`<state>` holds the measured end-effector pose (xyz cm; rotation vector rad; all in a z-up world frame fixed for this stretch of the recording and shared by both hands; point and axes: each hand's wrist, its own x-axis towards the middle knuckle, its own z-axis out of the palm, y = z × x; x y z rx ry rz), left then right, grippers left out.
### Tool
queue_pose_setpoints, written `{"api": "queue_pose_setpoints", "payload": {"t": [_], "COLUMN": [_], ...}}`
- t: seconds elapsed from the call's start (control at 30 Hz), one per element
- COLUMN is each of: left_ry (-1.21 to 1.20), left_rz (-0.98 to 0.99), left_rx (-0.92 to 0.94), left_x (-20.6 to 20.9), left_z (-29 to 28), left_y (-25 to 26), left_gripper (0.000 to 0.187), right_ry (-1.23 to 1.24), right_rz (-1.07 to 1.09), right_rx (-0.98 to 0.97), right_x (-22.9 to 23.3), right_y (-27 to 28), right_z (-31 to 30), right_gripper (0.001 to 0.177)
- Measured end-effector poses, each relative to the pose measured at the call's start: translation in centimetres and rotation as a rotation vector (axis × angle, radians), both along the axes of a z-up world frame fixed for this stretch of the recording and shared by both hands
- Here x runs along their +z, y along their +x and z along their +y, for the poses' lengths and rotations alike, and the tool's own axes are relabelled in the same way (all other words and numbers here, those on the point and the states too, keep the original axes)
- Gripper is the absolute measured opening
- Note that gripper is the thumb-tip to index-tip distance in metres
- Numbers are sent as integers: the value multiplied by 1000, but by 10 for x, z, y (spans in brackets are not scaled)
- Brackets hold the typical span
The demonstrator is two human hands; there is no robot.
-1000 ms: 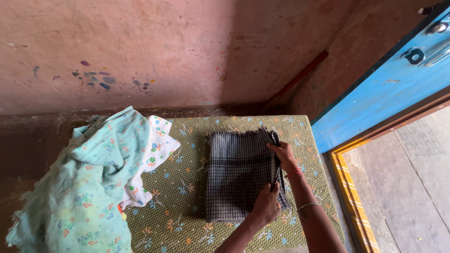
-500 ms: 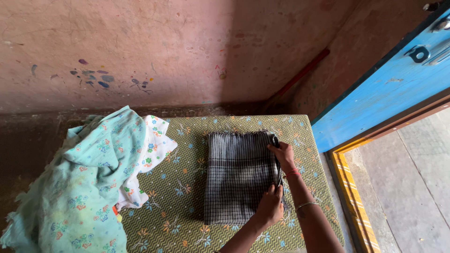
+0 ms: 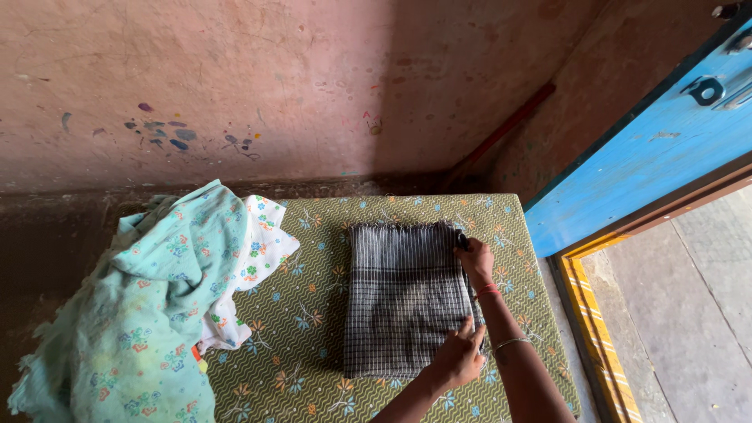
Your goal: The person folds a checkered cloth on a patterned table. They smooth the fabric, fold it in half multiple times, and press down to create a neat rectangular bundle.
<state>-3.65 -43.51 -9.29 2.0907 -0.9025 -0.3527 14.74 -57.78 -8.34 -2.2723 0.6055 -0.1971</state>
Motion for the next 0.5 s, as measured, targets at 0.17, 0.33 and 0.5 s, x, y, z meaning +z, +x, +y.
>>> {"api": "queue_pose_setpoints", "payload": {"t": [0.17,0.33,0.5], "left_ry": [5,47,-38], "left_rz": [60,100,-42], "left_rx": [0,46,206], "left_x": [8,22,33], "left_z": [6,23,47], "left_y": [2,11,17], "left_gripper": [68,59,43], "right_ry": [-121,-203,-249], "right_rz": [-74,-104,-183], "right_rx": [26,-17,10], "right_x": [-2,-12,-18], "right_y": [-1,-8,-26], "right_z": [0,2,20], "right_gripper": [36,64,58]}}
